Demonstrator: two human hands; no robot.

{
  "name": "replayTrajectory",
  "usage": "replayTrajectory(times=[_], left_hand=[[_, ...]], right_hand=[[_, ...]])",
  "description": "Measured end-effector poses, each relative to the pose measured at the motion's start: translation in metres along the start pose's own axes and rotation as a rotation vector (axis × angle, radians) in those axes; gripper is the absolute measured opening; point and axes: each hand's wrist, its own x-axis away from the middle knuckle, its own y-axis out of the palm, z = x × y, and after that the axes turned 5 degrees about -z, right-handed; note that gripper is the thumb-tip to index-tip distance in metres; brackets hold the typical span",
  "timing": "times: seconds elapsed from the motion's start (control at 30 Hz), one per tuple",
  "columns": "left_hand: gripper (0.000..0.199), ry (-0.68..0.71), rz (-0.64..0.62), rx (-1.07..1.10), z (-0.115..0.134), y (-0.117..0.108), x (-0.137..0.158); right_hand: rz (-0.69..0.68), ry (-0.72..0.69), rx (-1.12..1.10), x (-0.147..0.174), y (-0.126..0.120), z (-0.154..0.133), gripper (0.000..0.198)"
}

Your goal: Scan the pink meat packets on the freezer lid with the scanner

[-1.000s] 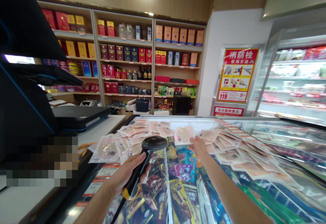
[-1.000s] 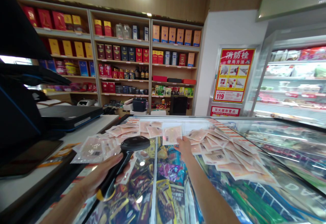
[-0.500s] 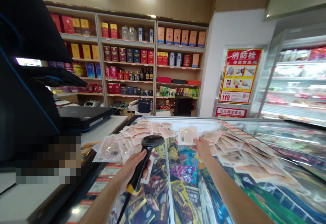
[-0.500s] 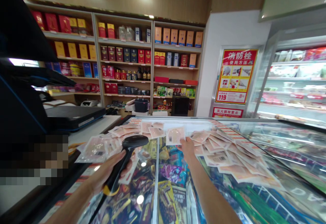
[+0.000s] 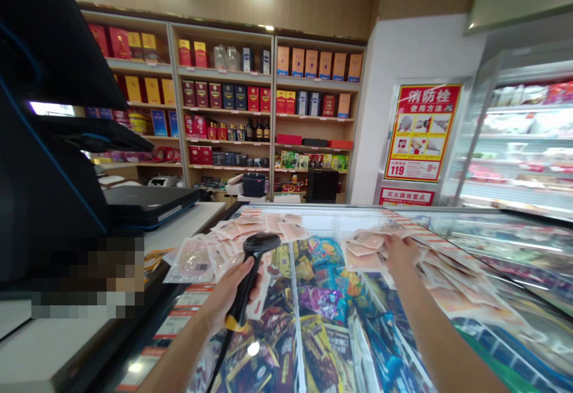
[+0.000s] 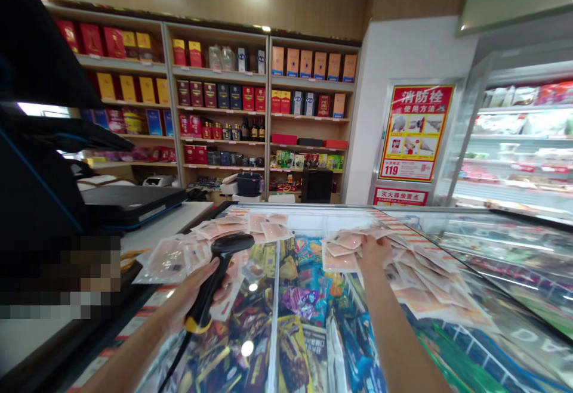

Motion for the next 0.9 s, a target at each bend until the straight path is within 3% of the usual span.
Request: replayTrajectory(times=[0.17, 0.37, 0.53, 0.63, 0.73, 0.9], left_hand=[[0.028, -0.008, -0.097, 0.024, 0.003, -0.003, 0.001], [0.027, -0.038, -0.019, 0.034, 0.008, 0.001, 0.004], [0.030, -0.062, -0.008, 0.034, 0.010, 0.000, 0.006], [0.030, -0.065, 0.012, 0.031, 0.010, 0.000, 0.006], [0.027, -0.055, 0.050, 0.025, 0.011, 0.000, 0.006], [0.033, -0.066, 0.121, 0.020, 0.012, -0.007, 0.001]], right_hand=[[0.139, 0.012, -0.109, -0.008, -0.006, -0.010, 0.013], [0.081, 0.152, -0.117, -0.003, -0.008, -0.011, 0.012], [0.040, 0.120, -0.005, 0.006, 0.003, -0.015, 0.003], [-0.110, 0.095, 0.158, 0.030, 0.022, -0.001, 0.011], [-0.356, 0.062, 0.386, 0.063, 0.053, 0.025, 0.019], [-0.683, -0.129, 0.784, 0.108, 0.110, 0.059, 0.025]])
